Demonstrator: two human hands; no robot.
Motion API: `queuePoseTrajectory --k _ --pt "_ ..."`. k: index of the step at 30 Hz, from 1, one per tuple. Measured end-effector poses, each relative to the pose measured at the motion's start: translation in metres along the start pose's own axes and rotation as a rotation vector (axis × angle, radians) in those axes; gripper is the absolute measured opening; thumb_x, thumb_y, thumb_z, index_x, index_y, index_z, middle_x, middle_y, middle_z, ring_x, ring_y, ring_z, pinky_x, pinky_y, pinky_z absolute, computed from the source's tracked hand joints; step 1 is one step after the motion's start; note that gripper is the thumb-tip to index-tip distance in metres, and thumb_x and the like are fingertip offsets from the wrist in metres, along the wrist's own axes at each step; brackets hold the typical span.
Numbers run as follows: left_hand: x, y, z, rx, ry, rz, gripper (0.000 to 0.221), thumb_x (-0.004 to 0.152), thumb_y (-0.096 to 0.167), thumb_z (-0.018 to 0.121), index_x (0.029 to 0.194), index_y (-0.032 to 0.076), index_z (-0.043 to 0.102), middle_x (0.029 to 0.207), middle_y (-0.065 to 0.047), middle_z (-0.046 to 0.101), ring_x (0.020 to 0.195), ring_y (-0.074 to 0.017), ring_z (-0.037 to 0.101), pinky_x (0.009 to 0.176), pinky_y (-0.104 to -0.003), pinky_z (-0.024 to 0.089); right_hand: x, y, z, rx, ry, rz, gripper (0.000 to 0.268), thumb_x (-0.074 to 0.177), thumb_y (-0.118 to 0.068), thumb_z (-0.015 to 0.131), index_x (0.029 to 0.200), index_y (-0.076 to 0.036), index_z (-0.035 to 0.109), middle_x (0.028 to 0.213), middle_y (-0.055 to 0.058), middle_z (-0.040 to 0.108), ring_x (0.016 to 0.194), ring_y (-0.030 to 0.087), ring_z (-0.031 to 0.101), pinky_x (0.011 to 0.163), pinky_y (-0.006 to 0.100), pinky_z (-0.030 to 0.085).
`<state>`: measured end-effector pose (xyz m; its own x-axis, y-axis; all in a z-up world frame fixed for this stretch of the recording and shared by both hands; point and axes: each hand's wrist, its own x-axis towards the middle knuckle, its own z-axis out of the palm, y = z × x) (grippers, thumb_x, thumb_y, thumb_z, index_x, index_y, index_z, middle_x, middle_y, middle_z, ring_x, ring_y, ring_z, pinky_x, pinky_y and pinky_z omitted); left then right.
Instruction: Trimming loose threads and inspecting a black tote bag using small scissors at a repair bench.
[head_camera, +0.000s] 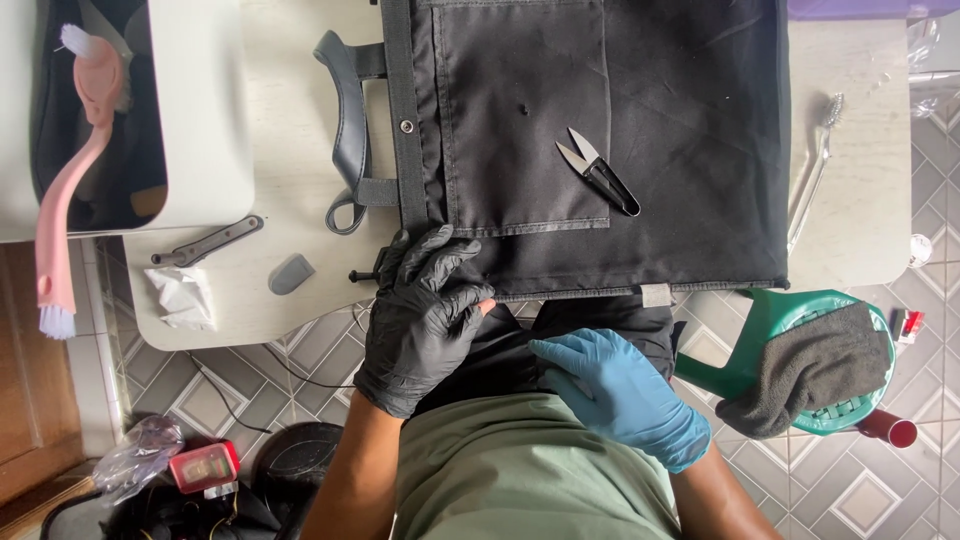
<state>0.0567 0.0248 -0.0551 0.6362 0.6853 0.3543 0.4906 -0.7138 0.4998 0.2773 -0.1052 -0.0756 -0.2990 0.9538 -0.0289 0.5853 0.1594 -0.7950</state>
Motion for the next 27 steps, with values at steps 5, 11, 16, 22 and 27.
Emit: queuePoseTrajectory --k 5,11,16,22,27 --pt "0.003 0.004 0.001 0.014 -0.007 -0.053 0.025 0.101 0.028 0.055 0.088 0.011 0.068 0.13 -0.008 0.064 0.13 -0.0376 0.053 0.117 -0.06 0.031 0.002 0.0 -0.002 0.002 -0.011 0.01 0.03 0.096 -0.017 0.064 0.122 -0.004 0.069 0.094 0.01 0.076 0.08 0.031 0.07 0.072 0.041 0.053" --pt "0.008 0.004 -0.004 -0.016 -0.021 -0.05 0.027 0.103 0.028 0.048 0.092 0.01 0.065 0.126 -0.011 0.063 0.127 -0.038 0.053 0.114 -0.06 0.032 0.003 -0.002 -0.019 0.023 0.043 -0.066 0.028 0.094 -0.013 0.066 0.121 -0.005 0.069 0.091 0.006 0.076 0.076 0.026 0.07 0.068 0.038 0.051" --pt "0.009 0.003 -0.008 -0.037 -0.022 -0.026 0.025 0.103 0.026 0.051 0.091 0.008 0.064 0.126 -0.012 0.062 0.125 -0.0377 0.054 0.113 -0.056 0.035 0.016 -0.009 -0.056 0.081 0.247 0.064 0.027 0.094 -0.007 0.064 0.12 -0.009 0.069 0.108 0.009 0.078 0.088 0.022 0.075 0.079 0.033 0.056" --pt "0.008 -0.007 -0.006 -0.058 -0.088 -0.055 0.015 0.095 0.022 0.063 0.09 0.009 0.068 0.123 -0.008 0.066 0.121 -0.0339 0.057 0.114 -0.05 0.037 0.067 0.025 -0.076 -0.368 0.485 0.216 0.05 0.094 -0.011 0.073 0.141 0.0 0.059 0.127 0.02 0.062 0.11 0.041 0.058 0.09 0.051 0.049" --pt "0.008 -0.025 0.004 0.177 -0.243 -0.072 0.016 0.091 0.043 0.067 0.097 0.028 0.068 0.122 0.003 0.066 0.126 -0.0278 0.058 0.108 -0.05 0.039 0.088 0.071 -0.071 -0.595 0.421 0.16 0.047 0.091 -0.027 0.082 0.133 -0.008 0.071 0.101 0.011 0.066 0.09 0.033 0.066 0.071 0.044 0.056"
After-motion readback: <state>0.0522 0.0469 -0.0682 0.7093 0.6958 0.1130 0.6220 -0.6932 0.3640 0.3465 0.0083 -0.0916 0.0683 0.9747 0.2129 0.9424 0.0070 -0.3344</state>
